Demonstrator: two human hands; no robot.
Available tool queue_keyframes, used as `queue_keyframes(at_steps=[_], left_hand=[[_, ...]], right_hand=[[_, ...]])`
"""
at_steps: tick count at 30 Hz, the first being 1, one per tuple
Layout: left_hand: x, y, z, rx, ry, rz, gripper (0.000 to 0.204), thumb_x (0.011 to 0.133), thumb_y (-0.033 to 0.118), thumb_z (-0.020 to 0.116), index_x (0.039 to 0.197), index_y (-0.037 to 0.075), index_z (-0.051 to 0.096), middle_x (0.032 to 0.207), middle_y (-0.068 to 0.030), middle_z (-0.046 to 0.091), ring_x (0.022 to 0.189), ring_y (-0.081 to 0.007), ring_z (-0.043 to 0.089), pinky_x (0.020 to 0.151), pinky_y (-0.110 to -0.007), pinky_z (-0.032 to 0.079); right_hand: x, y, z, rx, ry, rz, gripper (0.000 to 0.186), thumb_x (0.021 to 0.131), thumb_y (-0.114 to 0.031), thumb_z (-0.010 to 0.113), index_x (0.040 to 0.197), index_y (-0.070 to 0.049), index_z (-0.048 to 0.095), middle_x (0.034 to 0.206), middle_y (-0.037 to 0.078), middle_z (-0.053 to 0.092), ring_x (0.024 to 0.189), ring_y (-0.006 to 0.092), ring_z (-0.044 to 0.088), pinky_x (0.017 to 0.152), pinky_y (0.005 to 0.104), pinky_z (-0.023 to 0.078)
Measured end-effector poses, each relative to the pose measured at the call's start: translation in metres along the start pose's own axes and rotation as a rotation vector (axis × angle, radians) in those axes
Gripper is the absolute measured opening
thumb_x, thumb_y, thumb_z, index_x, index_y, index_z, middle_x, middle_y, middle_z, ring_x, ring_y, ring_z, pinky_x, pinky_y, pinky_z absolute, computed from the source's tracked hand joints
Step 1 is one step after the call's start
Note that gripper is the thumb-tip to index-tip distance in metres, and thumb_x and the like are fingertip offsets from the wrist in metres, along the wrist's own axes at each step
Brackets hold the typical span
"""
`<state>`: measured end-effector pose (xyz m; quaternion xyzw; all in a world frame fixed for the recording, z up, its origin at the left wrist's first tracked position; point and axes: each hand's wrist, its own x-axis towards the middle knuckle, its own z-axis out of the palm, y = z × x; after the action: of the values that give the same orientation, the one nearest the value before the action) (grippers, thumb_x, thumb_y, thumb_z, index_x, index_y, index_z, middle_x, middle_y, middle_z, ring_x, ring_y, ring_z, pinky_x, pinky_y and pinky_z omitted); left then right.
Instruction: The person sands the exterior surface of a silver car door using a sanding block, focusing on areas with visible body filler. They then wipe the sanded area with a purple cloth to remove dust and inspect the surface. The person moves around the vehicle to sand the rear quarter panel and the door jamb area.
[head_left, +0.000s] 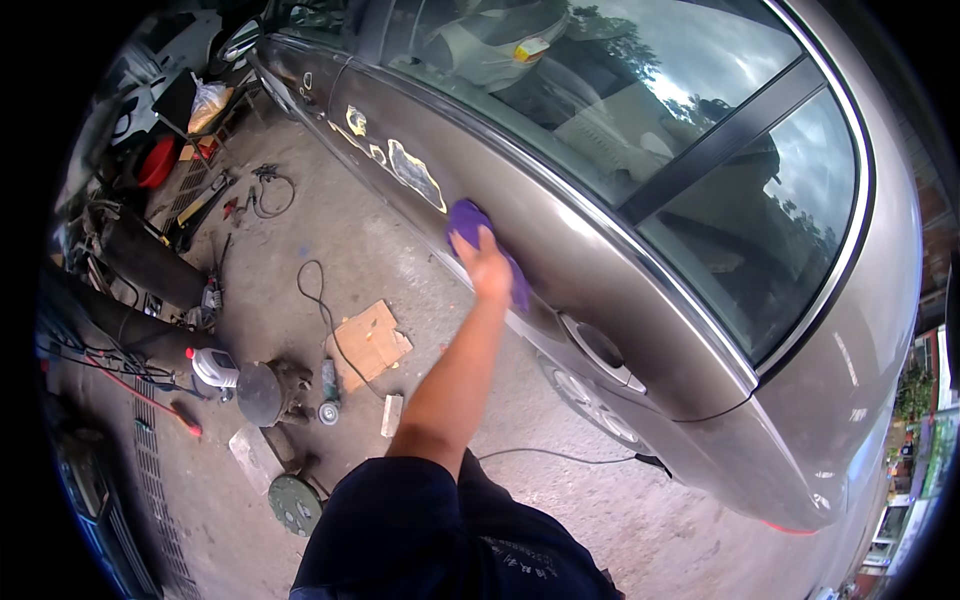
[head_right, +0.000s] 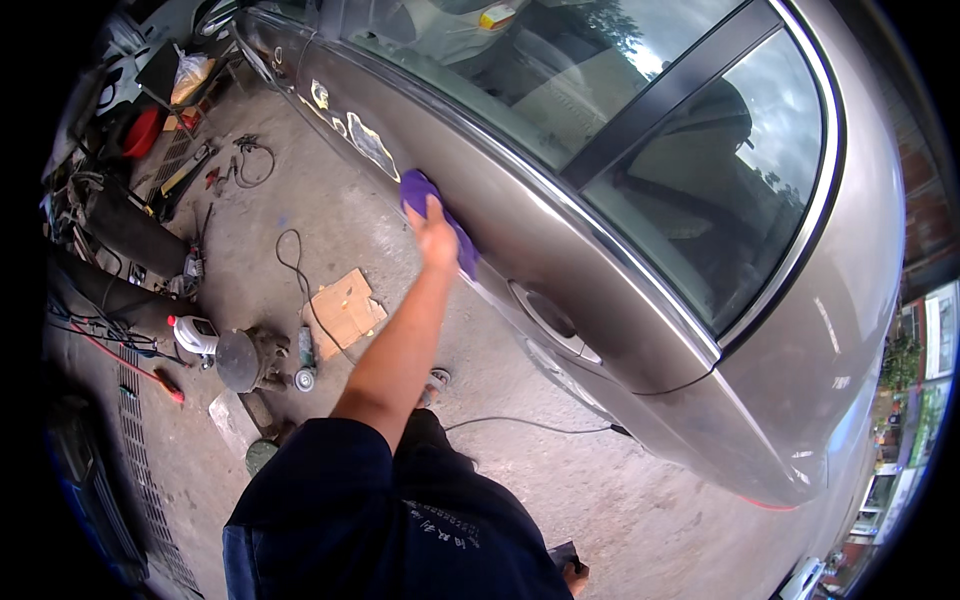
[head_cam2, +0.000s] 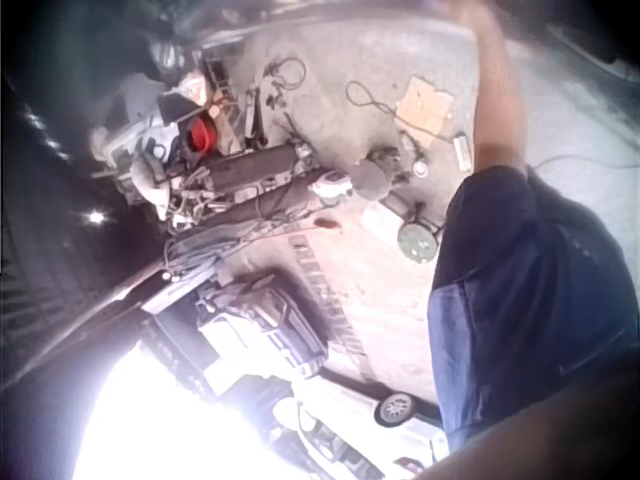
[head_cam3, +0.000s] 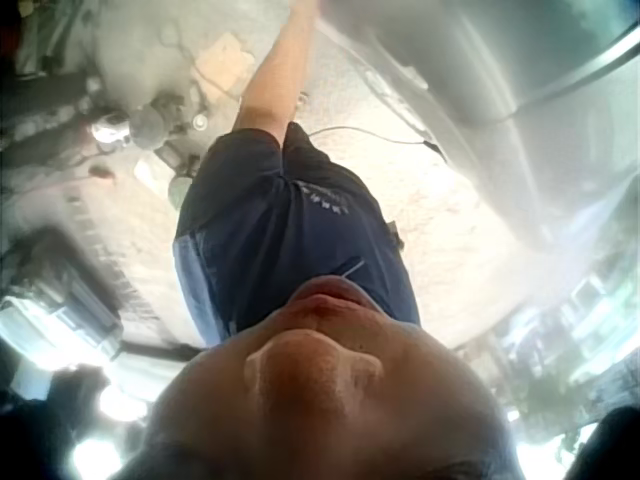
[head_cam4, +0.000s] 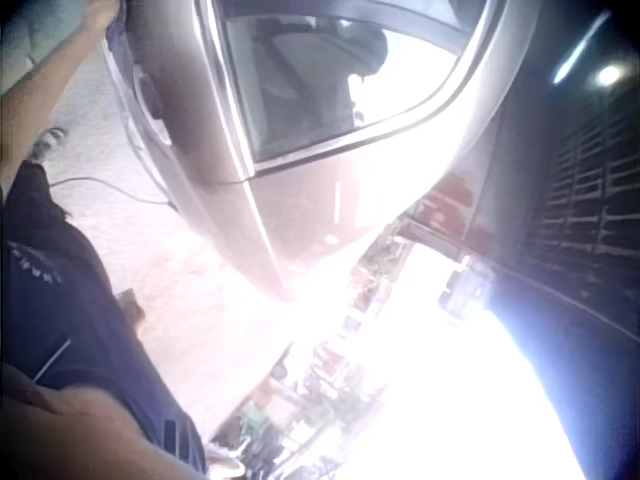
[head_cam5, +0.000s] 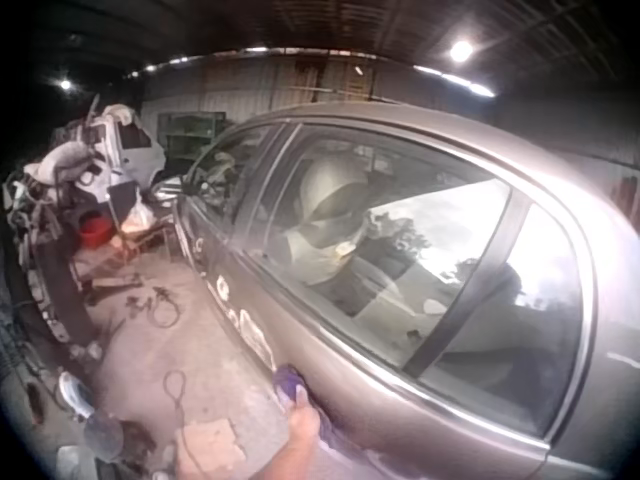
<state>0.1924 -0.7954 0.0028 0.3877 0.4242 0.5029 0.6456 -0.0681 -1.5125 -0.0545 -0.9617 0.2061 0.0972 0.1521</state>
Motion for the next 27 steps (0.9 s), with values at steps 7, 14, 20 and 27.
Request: queue_keyframes(at_steps=[7,14,20,27], left_hand=[[0.021,0.030,0.001,0.318,0.035,0.369,0.066,0.099,0.032,0.051,0.145,-0.010,0.028,0.157,-0.0249,0.017,0.145,-0.0378,0.017,0.118,-0.042,0.015],[-0.181,0.074,0.051,0.610,-0.569,0.686,0.059,0.088,0.023,0.062,0.142,0.008,0.045,0.157,-0.0262,0.013,0.142,-0.0541,0.008,0.111,-0.067,0.008],[-0.068,0.073,0.040,0.544,-0.116,0.429,0.060,0.090,0.022,0.059,0.143,0.004,0.038,0.158,-0.0233,0.014,0.144,-0.0476,0.010,0.117,-0.056,0.010],[0.135,0.018,-0.026,-0.120,0.283,-0.156,0.063,0.101,0.033,0.046,0.149,-0.002,0.024,0.149,-0.0222,0.035,0.136,-0.0332,0.038,0.112,-0.039,0.028]], right_hand=[[0.011,-0.020,0.012,0.028,-0.009,-0.039,0.031,0.073,-0.023,0.062,0.094,0.000,0.064,0.083,0.022,0.068,0.079,0.0423,0.065,0.073,0.0500,0.051],[0.026,-0.061,0.019,0.041,-0.022,-0.141,0.030,0.073,-0.022,0.061,0.093,0.000,0.064,0.084,0.022,0.068,0.079,0.0420,0.065,0.073,0.0498,0.051],[0.041,-0.125,0.027,0.046,-0.017,-0.249,0.030,0.073,-0.022,0.061,0.093,0.001,0.064,0.084,0.022,0.068,0.080,0.0417,0.065,0.073,0.0496,0.051],[0.044,-0.191,0.045,0.003,-0.038,-0.318,0.030,0.073,-0.021,0.060,0.092,0.001,0.063,0.085,0.022,0.068,0.080,0.0414,0.065,0.074,0.0494,0.051]])
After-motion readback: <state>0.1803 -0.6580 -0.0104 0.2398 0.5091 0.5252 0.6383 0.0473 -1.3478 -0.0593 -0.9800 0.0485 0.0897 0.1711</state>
